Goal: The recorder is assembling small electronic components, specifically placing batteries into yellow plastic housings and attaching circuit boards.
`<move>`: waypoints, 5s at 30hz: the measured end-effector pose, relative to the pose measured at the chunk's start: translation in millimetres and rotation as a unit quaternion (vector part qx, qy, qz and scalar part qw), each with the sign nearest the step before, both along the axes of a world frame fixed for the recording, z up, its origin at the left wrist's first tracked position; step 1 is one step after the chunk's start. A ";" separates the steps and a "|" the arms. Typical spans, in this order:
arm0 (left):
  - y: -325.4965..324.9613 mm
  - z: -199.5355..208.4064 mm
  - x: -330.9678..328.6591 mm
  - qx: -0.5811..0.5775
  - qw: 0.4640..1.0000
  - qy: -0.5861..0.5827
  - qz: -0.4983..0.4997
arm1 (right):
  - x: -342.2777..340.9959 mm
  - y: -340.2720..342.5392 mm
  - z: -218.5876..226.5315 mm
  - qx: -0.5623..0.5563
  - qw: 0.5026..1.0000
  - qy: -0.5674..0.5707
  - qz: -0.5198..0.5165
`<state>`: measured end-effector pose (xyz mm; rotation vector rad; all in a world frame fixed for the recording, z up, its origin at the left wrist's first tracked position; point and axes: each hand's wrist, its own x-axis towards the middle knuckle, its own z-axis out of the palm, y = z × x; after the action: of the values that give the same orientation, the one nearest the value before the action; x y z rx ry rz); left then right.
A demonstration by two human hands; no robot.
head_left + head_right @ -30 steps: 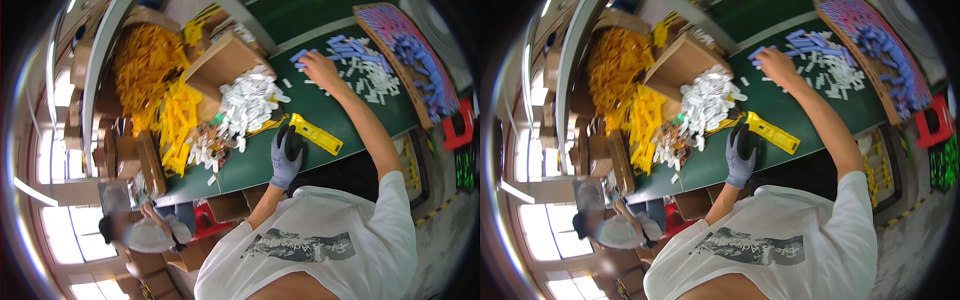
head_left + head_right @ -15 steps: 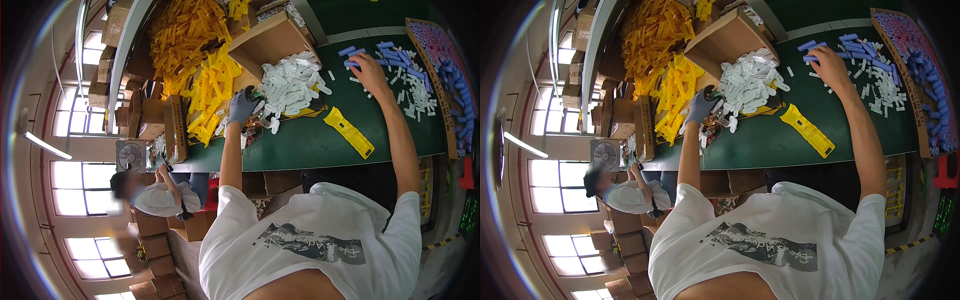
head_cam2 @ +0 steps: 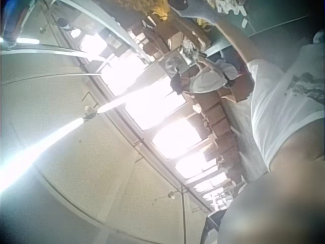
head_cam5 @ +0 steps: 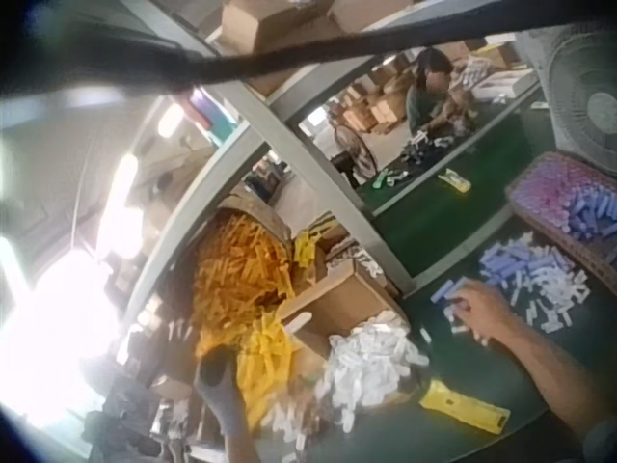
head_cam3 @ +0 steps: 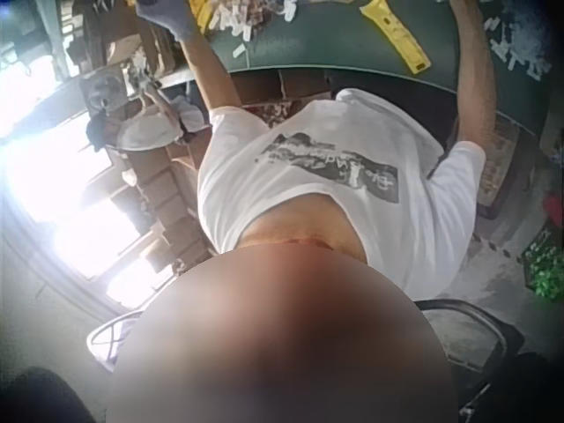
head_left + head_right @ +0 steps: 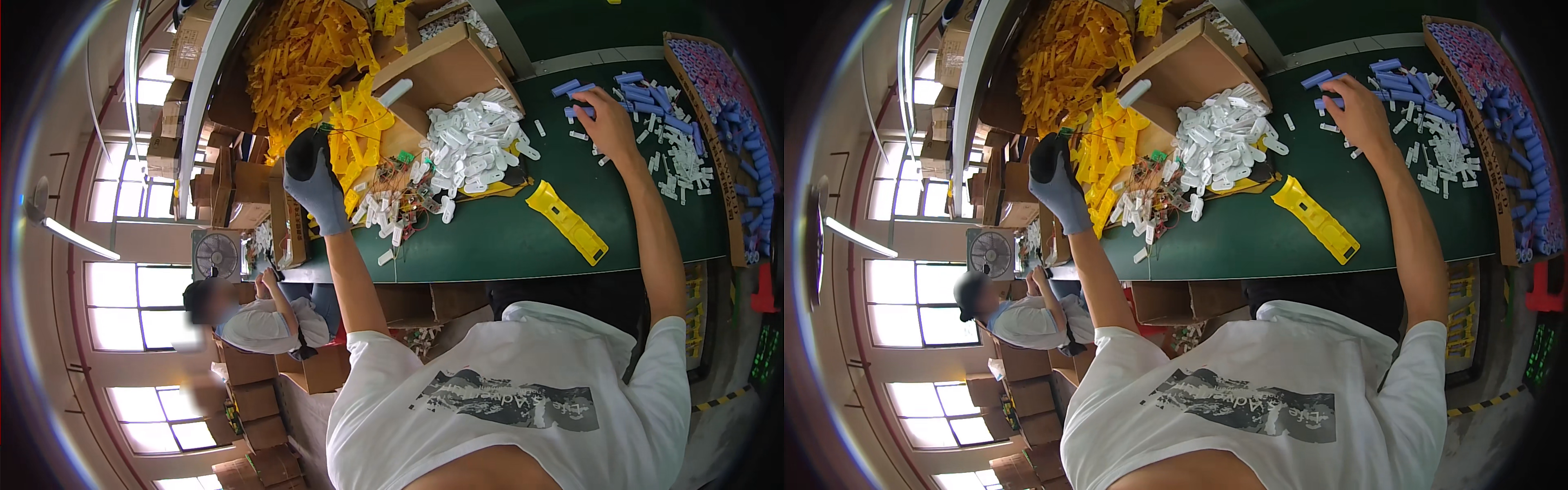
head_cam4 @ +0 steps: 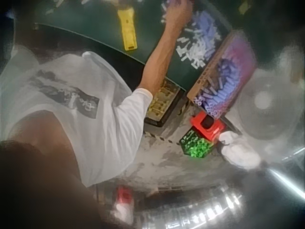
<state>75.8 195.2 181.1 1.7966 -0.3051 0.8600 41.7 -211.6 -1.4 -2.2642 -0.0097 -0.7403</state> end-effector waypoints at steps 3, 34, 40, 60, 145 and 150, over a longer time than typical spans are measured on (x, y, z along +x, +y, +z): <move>-39.7 3.5 -43.3 0.135 0.991 -0.019 -0.005 | -12.5 10.4 25.1 0.109 0.993 0.020 0.043; -197.7 -105.0 -107.7 -0.105 0.985 0.059 -0.120 | -148.0 88.4 14.5 0.669 0.729 -0.020 0.141; -190.6 -119.7 -89.7 0.084 0.994 -0.029 -0.061 | -170.5 92.7 26.2 0.493 0.834 -0.185 0.162; -139.2 -143.7 -176.3 0.066 0.703 0.390 -0.591 | -174.1 40.9 30.7 0.540 0.839 -0.003 0.071; -197.6 -123.5 -48.6 0.371 0.758 0.015 -0.536 | -205.0 45.5 0.6 0.727 0.677 -0.007 0.116; -197.9 -118.1 -46.1 0.362 0.745 0.003 -0.561 | -203.2 50.6 -8.6 0.750 0.625 -0.075 0.204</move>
<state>29.7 -2.7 63.1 1.7908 -1.6940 -0.2083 -161.4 -161.0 -10.0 -0.5108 0.0128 -0.3540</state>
